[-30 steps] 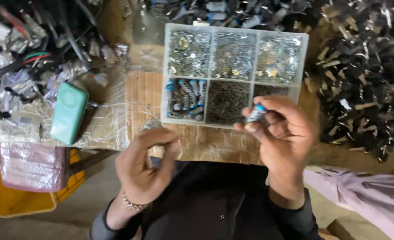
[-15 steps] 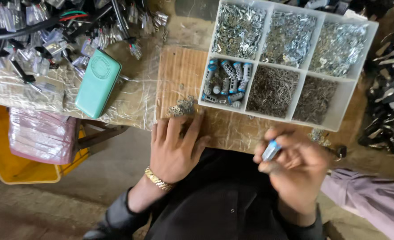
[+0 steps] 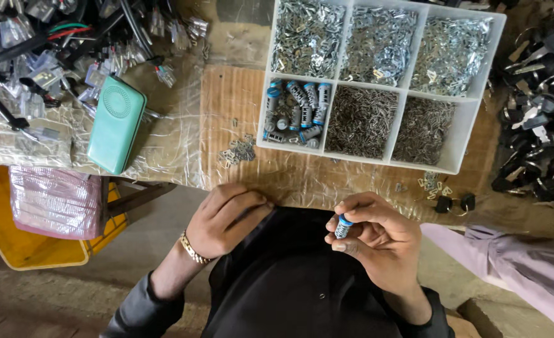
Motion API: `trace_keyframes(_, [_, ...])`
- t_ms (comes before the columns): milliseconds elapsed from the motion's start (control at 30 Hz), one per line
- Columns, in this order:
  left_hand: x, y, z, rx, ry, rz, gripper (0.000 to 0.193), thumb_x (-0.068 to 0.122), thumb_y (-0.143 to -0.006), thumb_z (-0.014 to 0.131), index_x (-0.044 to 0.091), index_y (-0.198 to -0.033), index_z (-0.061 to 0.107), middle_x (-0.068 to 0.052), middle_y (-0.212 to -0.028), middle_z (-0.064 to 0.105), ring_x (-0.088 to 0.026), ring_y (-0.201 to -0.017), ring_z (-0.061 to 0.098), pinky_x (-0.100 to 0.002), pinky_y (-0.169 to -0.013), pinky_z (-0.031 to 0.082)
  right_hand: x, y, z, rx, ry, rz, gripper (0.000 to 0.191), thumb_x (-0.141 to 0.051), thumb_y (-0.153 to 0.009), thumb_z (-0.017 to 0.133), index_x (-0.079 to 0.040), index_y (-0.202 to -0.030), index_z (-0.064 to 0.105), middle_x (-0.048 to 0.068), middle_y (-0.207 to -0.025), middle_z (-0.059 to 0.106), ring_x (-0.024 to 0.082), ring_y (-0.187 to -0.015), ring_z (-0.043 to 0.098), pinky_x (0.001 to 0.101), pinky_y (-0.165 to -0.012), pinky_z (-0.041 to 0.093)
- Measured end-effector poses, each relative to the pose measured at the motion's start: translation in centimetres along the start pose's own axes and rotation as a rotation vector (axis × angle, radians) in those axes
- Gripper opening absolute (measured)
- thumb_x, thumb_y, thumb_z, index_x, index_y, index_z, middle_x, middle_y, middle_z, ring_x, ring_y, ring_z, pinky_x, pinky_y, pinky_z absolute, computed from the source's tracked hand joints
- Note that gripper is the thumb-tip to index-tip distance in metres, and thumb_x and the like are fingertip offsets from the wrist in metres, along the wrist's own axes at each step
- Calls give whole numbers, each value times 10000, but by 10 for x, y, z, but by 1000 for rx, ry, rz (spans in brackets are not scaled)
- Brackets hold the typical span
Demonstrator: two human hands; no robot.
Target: The person assembles small lock cylinders at a workbench. They hold a lock plug in one hand and repeatedly pick tiny pins and springs from a compartment tray, inserting them into the plug by hand, then place finished cylinders in a tray compartment. Another person works across the table.
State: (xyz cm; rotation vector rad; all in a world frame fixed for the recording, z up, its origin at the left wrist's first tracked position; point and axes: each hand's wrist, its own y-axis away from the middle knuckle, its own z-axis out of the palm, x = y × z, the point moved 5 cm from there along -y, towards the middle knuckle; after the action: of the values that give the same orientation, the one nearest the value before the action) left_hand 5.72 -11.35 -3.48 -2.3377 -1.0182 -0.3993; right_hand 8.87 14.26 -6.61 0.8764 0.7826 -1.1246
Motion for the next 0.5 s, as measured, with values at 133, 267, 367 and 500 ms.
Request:
trace_keyframes(133, [5,-12,-4,146,-1,-321,200,2,-802,828,81,-974,762,-60,-1015,696,-263,-949,643,-367,-784,554,1,-6,-1,32,-44,34,432,188,-864,722,46,-1259,621,215,-1299,583,284,-1096,713,425,-880,703])
trace_keyframes(267, [29,-31,22,136,720,-635,112,-18,-887,756,54,-966,723,-41,-991,743,-213,-891,714,-333,-793,577,5,-9,1,45,-34,14,449,182,-875,711,49,-1291,611,220,-1339,581,277,-1114,714,399,-894,695])
trace_keyframes(367, [48,-55,29,97,619,-372,186,-8,-867,794,49,-1022,709,-61,-1034,700,-245,-954,654,-360,-845,544,5,-5,-4,48,62,4,420,177,-862,722,57,-1255,638,206,-1344,585,266,-1098,722,372,-908,681])
trace_keyframes(500, [56,-78,29,19,451,-224,236,2,-862,821,20,-1057,688,-100,-1077,669,-292,-978,627,-392,-854,532,-2,1,-15,122,274,0,387,146,-820,783,49,-1184,693,188,-1255,658,207,-930,741,267,-737,641])
